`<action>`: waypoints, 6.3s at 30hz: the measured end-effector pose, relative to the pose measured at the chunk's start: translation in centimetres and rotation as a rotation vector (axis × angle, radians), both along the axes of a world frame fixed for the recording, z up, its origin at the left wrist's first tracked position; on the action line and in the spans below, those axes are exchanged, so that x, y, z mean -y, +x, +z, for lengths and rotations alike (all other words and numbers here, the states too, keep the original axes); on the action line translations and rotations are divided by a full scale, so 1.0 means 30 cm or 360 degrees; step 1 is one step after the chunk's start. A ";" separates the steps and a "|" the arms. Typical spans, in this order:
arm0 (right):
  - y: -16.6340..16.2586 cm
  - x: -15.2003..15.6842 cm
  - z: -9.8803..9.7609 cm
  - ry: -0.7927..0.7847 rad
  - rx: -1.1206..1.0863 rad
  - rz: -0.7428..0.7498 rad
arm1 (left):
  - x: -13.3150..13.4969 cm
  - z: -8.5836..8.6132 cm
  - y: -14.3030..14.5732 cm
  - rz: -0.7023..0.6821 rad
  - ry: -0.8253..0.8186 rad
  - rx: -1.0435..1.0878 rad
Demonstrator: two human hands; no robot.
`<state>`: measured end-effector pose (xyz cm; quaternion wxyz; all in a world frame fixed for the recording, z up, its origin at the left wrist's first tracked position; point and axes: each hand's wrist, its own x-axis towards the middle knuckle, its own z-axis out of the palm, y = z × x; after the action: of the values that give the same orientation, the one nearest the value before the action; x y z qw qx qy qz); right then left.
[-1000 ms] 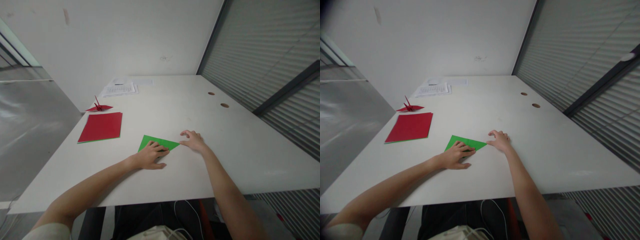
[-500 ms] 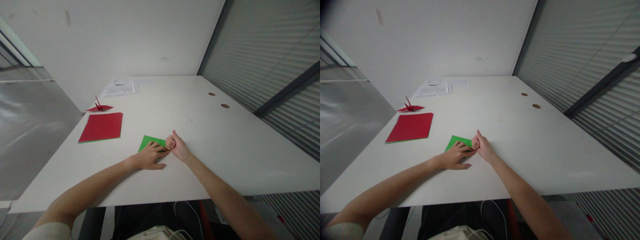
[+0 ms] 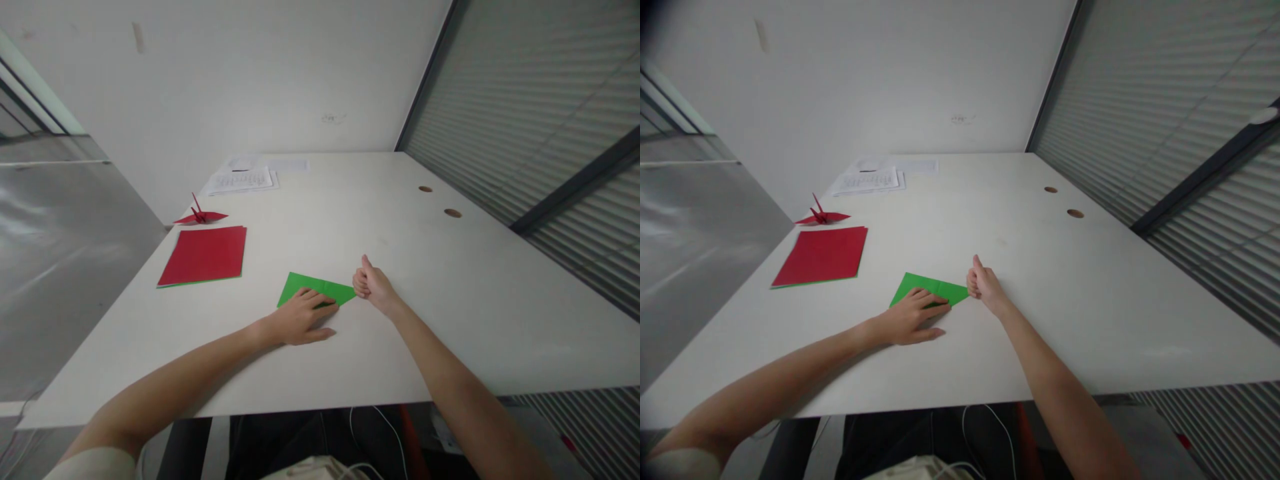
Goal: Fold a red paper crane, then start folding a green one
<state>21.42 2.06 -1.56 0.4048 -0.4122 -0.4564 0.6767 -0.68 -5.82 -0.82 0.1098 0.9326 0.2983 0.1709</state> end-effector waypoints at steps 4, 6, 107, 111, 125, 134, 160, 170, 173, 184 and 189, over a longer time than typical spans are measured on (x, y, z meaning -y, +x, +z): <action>-0.003 0.001 -0.003 0.0018 0.0045 0.0006 | -0.019 -0.020 0.001 0.0176 -0.0201 0.0290; -0.007 0.003 -0.004 0.0042 0.0094 0.0002 | -0.033 -0.029 0.003 0.0202 -0.0254 0.0368; 0.012 0.032 0.001 0.0943 0.1737 0.0011 | -0.078 -0.033 -0.051 -0.0205 -0.0011 0.0233; 0.011 0.035 0.003 0.0949 0.1719 -0.0014 | -0.068 -0.022 -0.044 -0.0130 0.0014 0.0158; 0.012 0.032 -0.004 0.0971 0.1773 -0.0031 | -0.078 -0.014 -0.035 -0.0101 -0.0123 0.0176; 0.008 0.033 0.003 0.0928 0.1784 -0.0029 | -0.083 -0.019 -0.054 -0.0173 -0.0132 0.0135; 0.005 0.027 -0.001 0.0898 0.1763 -0.0047 | -0.058 -0.009 -0.024 -0.0214 -0.0039 0.0018; 0.002 0.029 -0.004 0.0905 0.1792 -0.0062 | -0.053 0.002 -0.013 -0.0212 0.0020 -0.0025; 0.003 0.027 -0.007 0.0903 0.1796 -0.0060 | -0.055 -0.001 -0.014 -0.0219 0.0023 -0.0038; -0.003 0.026 0.000 0.0854 0.1762 -0.0041 | -0.043 -0.003 -0.011 -0.0224 -0.0084 -0.0025; -0.003 0.025 -0.001 0.0858 0.1757 -0.0045 | -0.042 -0.002 -0.006 -0.0231 -0.0027 -0.0017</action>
<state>21.33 1.30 -1.59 0.2075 -0.5910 -0.7482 0.2187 -0.85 -4.57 -0.87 0.1281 0.9517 0.2318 0.1551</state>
